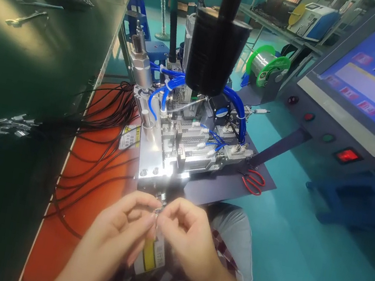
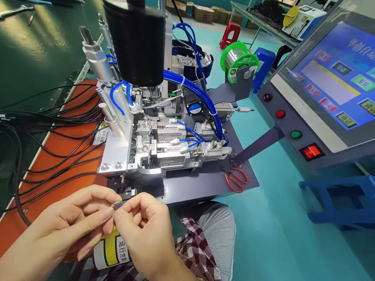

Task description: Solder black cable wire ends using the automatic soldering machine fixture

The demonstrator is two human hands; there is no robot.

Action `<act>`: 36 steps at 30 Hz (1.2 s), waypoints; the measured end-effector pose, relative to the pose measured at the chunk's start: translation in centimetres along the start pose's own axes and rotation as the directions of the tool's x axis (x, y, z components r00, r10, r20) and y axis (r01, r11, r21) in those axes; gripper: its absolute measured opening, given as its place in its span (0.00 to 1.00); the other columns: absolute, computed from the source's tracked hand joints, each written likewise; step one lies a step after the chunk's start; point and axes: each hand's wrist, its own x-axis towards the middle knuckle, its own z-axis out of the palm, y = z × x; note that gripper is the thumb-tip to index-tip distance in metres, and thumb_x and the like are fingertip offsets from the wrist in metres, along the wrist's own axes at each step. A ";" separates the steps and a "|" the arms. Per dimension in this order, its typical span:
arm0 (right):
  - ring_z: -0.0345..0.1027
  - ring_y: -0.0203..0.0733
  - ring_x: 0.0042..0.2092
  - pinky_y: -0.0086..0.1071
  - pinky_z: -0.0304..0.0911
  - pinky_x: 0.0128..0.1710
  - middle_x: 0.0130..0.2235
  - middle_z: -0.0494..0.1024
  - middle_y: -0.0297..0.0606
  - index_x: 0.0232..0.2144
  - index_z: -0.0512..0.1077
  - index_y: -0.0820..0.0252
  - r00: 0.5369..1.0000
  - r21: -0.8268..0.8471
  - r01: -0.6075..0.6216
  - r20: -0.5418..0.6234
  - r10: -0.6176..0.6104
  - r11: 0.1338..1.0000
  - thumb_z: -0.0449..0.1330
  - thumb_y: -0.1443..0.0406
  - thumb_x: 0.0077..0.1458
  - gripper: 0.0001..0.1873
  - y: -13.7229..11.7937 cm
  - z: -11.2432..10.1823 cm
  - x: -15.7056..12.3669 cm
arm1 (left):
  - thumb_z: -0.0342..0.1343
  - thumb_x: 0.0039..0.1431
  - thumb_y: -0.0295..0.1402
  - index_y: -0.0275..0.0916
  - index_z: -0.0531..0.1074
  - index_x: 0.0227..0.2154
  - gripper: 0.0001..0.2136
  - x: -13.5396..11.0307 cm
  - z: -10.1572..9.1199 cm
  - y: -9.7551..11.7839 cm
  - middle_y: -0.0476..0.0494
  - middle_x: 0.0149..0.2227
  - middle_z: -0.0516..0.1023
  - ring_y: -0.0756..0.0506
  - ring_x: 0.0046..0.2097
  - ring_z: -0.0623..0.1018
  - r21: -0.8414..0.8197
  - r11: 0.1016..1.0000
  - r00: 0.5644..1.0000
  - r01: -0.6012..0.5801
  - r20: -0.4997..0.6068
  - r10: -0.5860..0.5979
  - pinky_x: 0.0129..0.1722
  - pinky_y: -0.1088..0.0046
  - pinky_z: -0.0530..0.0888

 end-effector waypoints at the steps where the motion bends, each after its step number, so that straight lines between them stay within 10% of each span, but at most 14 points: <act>1: 0.53 0.31 0.23 0.27 0.51 0.23 0.21 0.66 0.27 0.23 0.67 0.60 1.000 -0.012 -0.001 -0.010 0.001 1.000 0.61 0.63 0.49 0.08 0.1 0.1 -0.1 | 0.63 0.54 0.50 0.42 0.70 0.41 0.19 0.0 0.0 -0.1 0.58 0.18 0.66 0.56 0.17 0.57 -0.019 1.000 1.000 0.017 -0.017 -0.017 0.17 0.81 0.52; 5: 0.53 0.31 0.23 0.27 0.51 0.24 0.20 0.64 0.25 0.22 0.66 0.60 0.998 -0.092 0.018 -0.055 -0.023 0.996 0.61 0.65 0.50 0.09 0.7 0.4 -0.4 | 0.66 0.47 0.54 0.41 0.72 0.35 0.23 0.1 0.0 -0.5 0.62 0.13 0.53 0.56 0.18 0.52 -0.054 0.993 0.989 0.102 -0.105 -0.107 0.18 0.81 0.52; 14: 0.58 0.33 0.25 0.29 0.56 0.26 0.23 0.68 0.28 0.24 0.69 0.60 0.997 -0.195 0.076 -0.007 -0.079 0.978 0.60 0.67 0.53 0.06 0.5 0.2 -0.4 | 0.71 0.37 0.54 0.40 0.71 0.23 0.23 0.4 0.5 0.4 0.57 0.12 0.61 0.57 0.16 0.53 -0.225 0.961 0.963 0.162 -0.177 -0.203 0.17 0.80 0.55; 36: 0.55 0.32 0.26 0.27 0.52 0.25 0.25 0.67 0.29 0.28 0.71 0.61 0.985 -0.093 0.053 0.168 -0.037 0.994 0.61 0.64 0.52 0.05 -0.5 -1.3 0.6 | 0.68 0.44 0.55 0.39 0.71 0.26 0.23 0.1 -0.2 0.3 0.57 0.14 0.67 0.59 0.15 0.53 -0.152 0.975 0.985 0.165 -0.015 -0.170 0.18 0.80 0.50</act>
